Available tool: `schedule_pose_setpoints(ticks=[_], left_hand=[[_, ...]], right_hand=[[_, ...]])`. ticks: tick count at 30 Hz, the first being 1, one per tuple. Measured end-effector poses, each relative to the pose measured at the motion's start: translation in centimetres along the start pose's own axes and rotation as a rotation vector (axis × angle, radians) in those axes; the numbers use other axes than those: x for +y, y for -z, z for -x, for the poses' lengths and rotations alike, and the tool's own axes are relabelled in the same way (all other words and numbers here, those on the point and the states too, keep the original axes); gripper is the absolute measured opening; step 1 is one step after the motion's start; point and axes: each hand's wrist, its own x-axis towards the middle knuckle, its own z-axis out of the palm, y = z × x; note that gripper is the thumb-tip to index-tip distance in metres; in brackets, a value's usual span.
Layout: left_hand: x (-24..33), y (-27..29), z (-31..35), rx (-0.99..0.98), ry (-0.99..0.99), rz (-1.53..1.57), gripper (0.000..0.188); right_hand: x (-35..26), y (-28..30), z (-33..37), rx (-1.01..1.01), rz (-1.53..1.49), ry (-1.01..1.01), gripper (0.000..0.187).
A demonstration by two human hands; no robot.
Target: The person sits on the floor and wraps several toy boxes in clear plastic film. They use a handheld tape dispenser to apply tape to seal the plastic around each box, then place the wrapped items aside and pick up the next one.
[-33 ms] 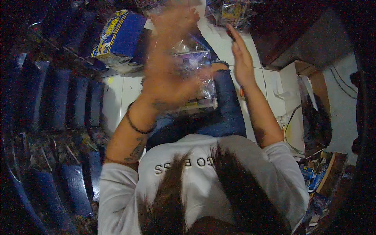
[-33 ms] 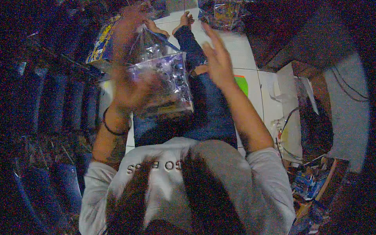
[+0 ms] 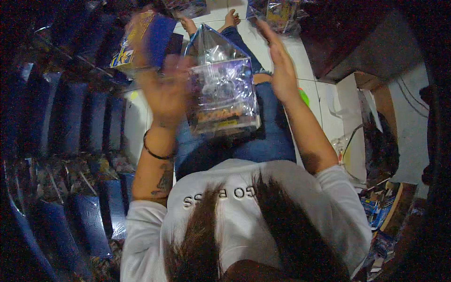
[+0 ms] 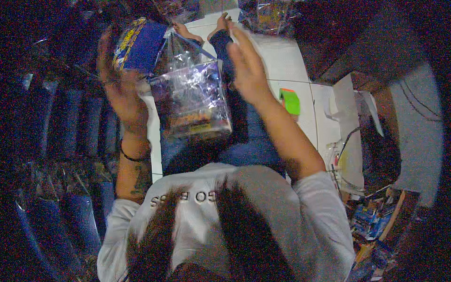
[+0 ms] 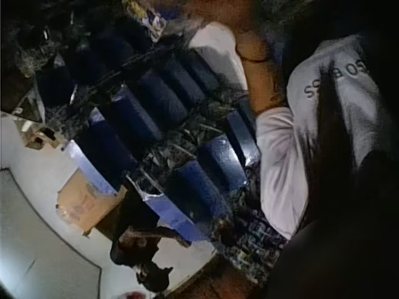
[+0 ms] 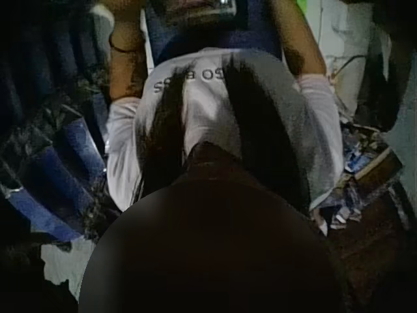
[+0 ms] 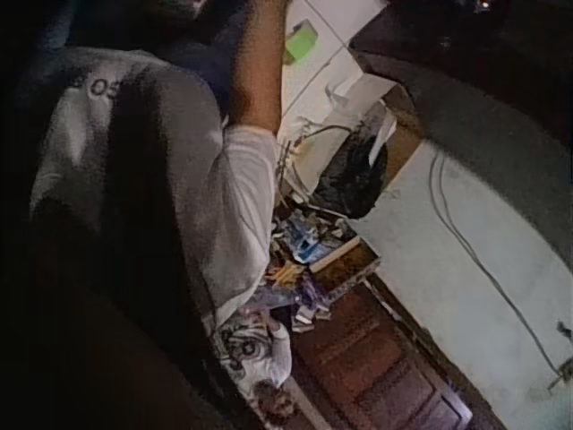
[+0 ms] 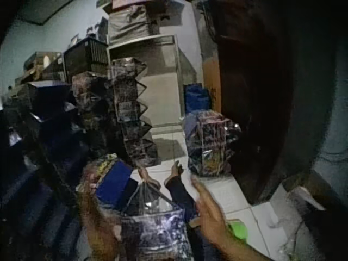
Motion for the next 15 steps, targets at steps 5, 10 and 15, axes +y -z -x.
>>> schedule_pose_setpoints(ticks=[5,10,15], left_hand=[[-8.2,2.2,7.6,0.031,0.952,0.034,0.079],[-10.6,-0.4,12.0,0.063,1.133,0.281,0.09],[-6.3,-1.7,13.1,0.143,0.965,0.219,0.102]], right_hand=[[1.3,-6.4,-1.0,0.038,-0.656,-0.826,0.071],[9.4,-4.9,1.1,-0.283,-0.94,-1.17,0.05],[9.2,-2.1,1.5,-0.137,-0.706,-0.986,0.031]])
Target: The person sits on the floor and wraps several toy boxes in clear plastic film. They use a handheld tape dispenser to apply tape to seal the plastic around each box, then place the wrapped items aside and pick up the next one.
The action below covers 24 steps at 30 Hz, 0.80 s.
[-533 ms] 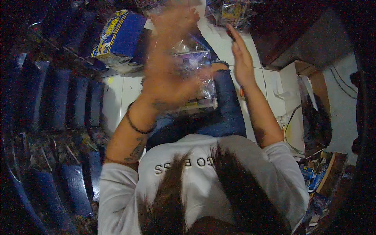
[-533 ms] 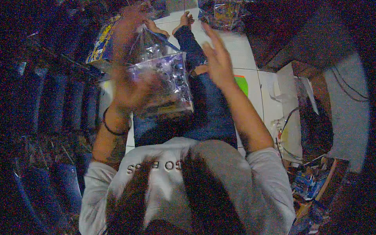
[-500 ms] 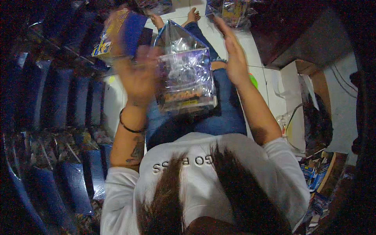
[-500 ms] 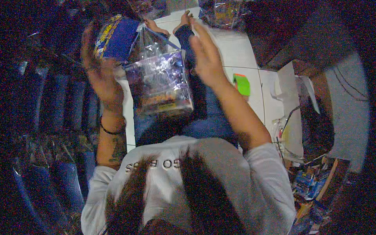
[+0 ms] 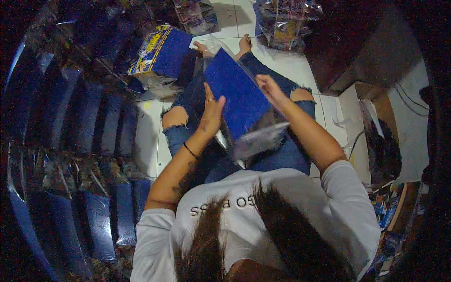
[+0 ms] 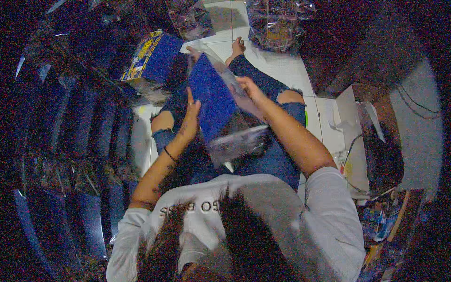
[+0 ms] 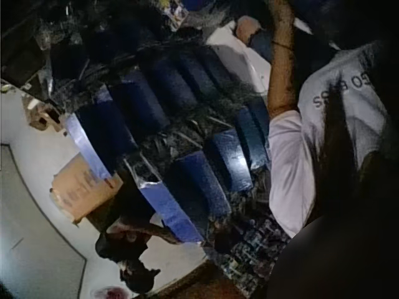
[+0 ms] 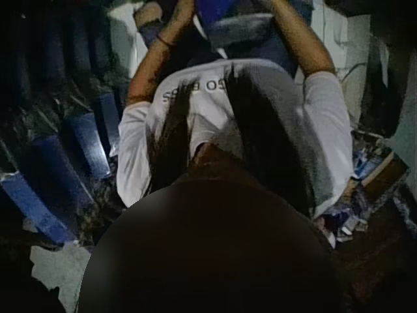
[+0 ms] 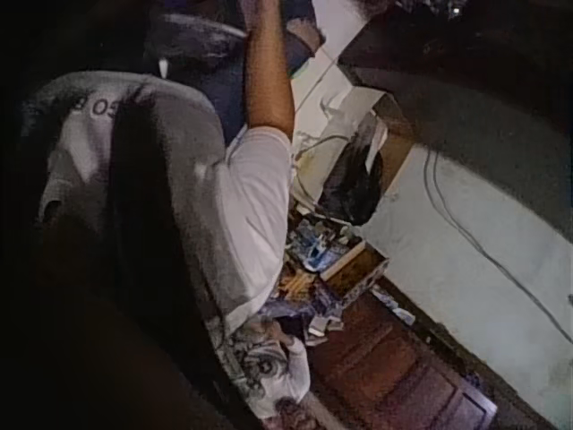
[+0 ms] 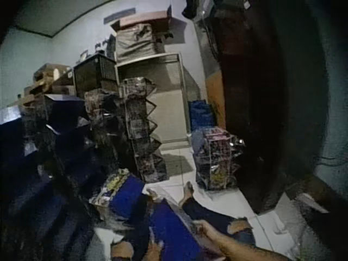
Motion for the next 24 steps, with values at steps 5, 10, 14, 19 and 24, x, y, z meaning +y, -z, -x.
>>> schedule_pose_setpoints(ticks=[5,10,14,19,24], left_hand=[[0.9,-4.3,1.8,0.252,-0.866,-0.529,0.112],[-1.4,-6.3,1.0,-0.409,-0.455,-0.885,0.089],[-3.8,-7.4,2.0,-0.58,-0.563,-0.139,0.083],[-1.7,-7.1,4.8,-0.513,-0.504,-0.62,0.085],[5.6,1.0,8.0,-0.471,-0.722,-0.274,0.043]], right_hand=[[-9.4,-3.6,-0.1,-0.407,0.218,-0.056,0.067],[-11.4,-8.5,-4.1,-0.279,0.946,0.074,0.068],[-6.4,-10.2,-8.7,-0.428,1.401,0.158,0.075],[-3.5,-12.2,-10.0,-0.575,1.441,0.162,0.081],[-8.3,-12.8,-6.9,-0.643,0.767,0.148,0.091]])
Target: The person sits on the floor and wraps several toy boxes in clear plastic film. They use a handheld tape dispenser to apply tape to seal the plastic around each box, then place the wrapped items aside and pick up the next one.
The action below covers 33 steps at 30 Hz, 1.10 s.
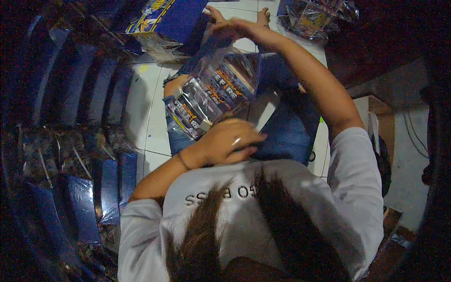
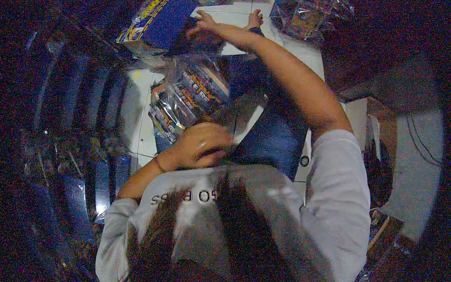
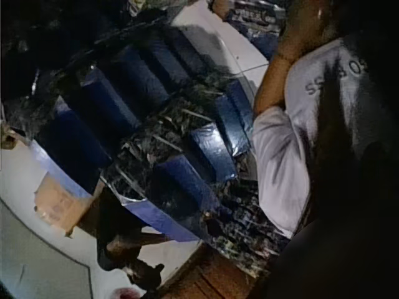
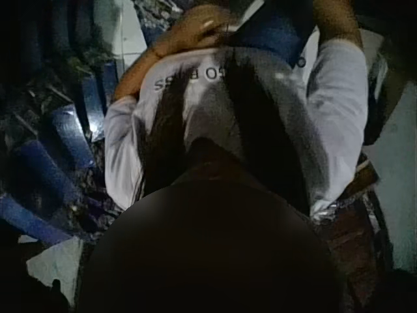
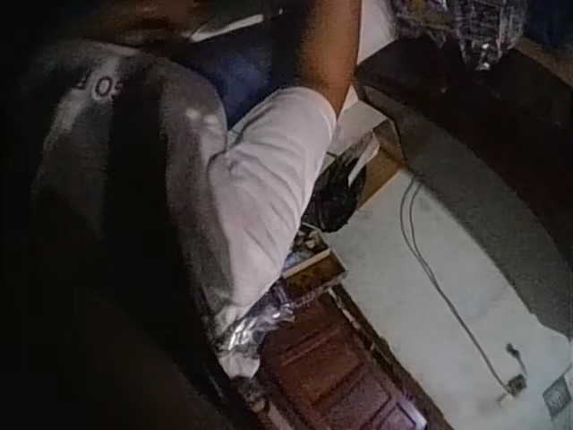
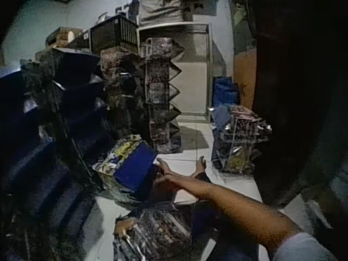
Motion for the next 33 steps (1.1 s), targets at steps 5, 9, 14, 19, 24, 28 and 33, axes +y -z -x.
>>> schedule_pose_setpoints(ticks=[5,9,14,19,24,28,33], left_hand=[[1.2,2.8,0.3,1.007,0.287,-0.625,0.032],[-0.8,3.2,0.8,0.845,0.448,-0.644,0.02],[-0.3,4.2,3.0,0.845,0.503,-0.363,0.011],[0.8,5.6,1.2,0.811,0.36,-0.481,0.011],[0.9,7.1,-2.4,0.817,0.456,-0.242,0.016],[0.9,7.6,-3.1,0.895,0.636,0.315,0.015],[-0.1,8.0,-3.1,0.93,0.511,0.17,0.015]], right_hand=[[-3.9,-2.3,3.4,-0.21,0.712,0.498,0.061],[-7.9,-5.0,3.9,-0.147,0.967,0.399,0.037],[-8.9,-4.6,4.4,0.099,0.619,0.641,0.016],[-6.6,-3.7,3.6,-0.238,0.768,0.495,0.014],[-7.9,-4.6,3.2,-0.09,0.734,0.394,0.014],[-8.4,-5.9,3.3,0.303,0.916,0.94,0.022],[-8.5,-5.3,2.9,-0.144,1.072,0.549,0.018]])
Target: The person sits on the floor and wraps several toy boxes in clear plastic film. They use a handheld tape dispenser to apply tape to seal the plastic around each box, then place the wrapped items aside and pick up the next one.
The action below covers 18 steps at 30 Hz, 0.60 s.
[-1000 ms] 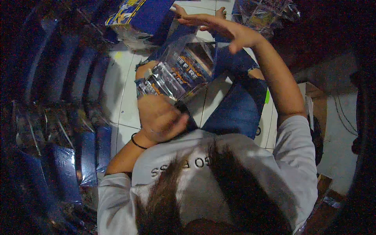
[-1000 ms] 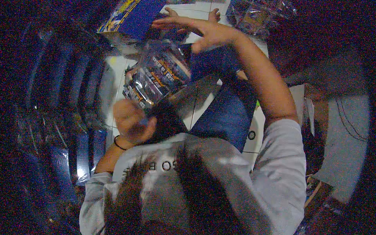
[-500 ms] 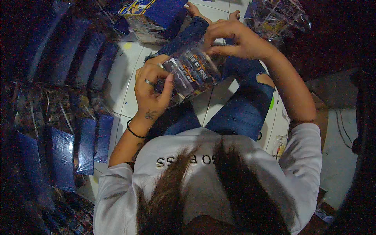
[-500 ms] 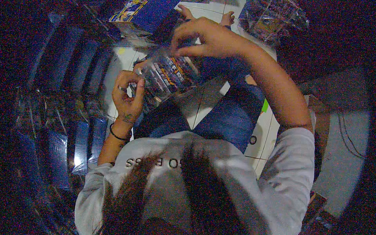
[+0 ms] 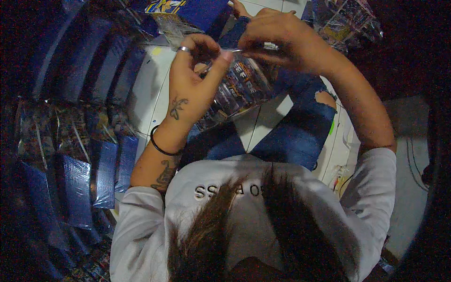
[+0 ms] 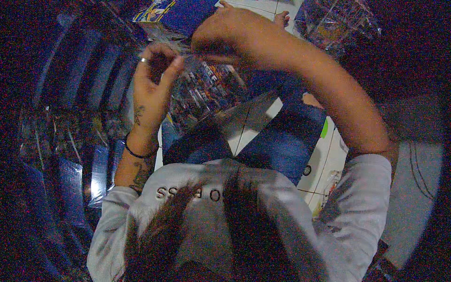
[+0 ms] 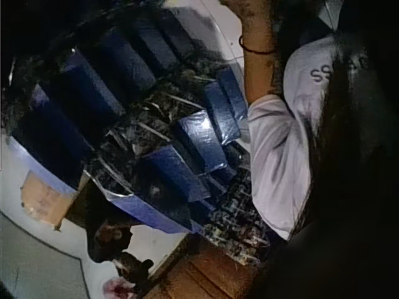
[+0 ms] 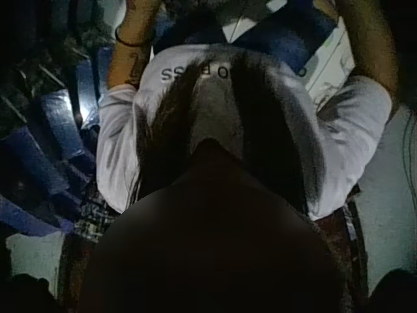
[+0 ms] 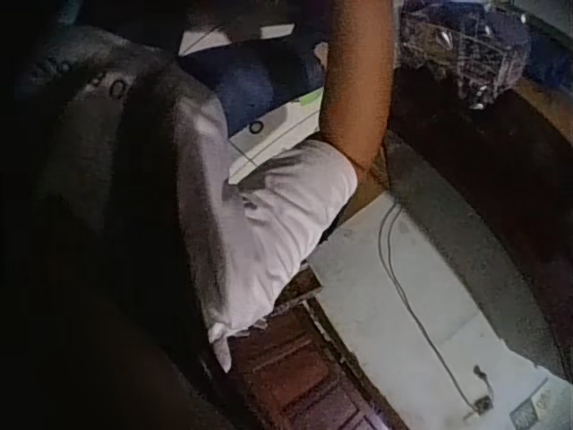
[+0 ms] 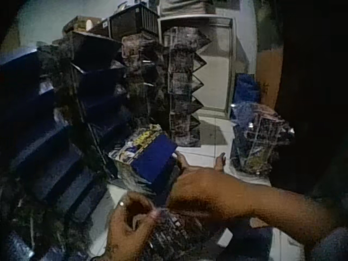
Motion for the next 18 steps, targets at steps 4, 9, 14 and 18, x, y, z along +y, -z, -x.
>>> schedule_pose_setpoints(ticks=[4,9,14,18], left_hand=[[0.0,0.7,-0.9,-0.204,-0.137,-0.202,0.014],[0.2,1.2,-1.2,-0.275,0.145,0.026,0.014],[-0.2,1.2,-1.3,-0.329,0.406,0.331,0.016],[0.0,1.8,-1.9,-0.3,-0.035,-0.298,0.022]], right_hand=[[0.6,2.3,-1.5,-0.257,-0.397,-0.213,0.025],[0.0,2.3,-2.9,-0.173,-0.142,0.019,0.018],[0.2,-0.2,-1.0,0.129,0.2,0.343,0.012],[1.4,0.9,-0.8,-0.136,0.178,0.217,0.009]])
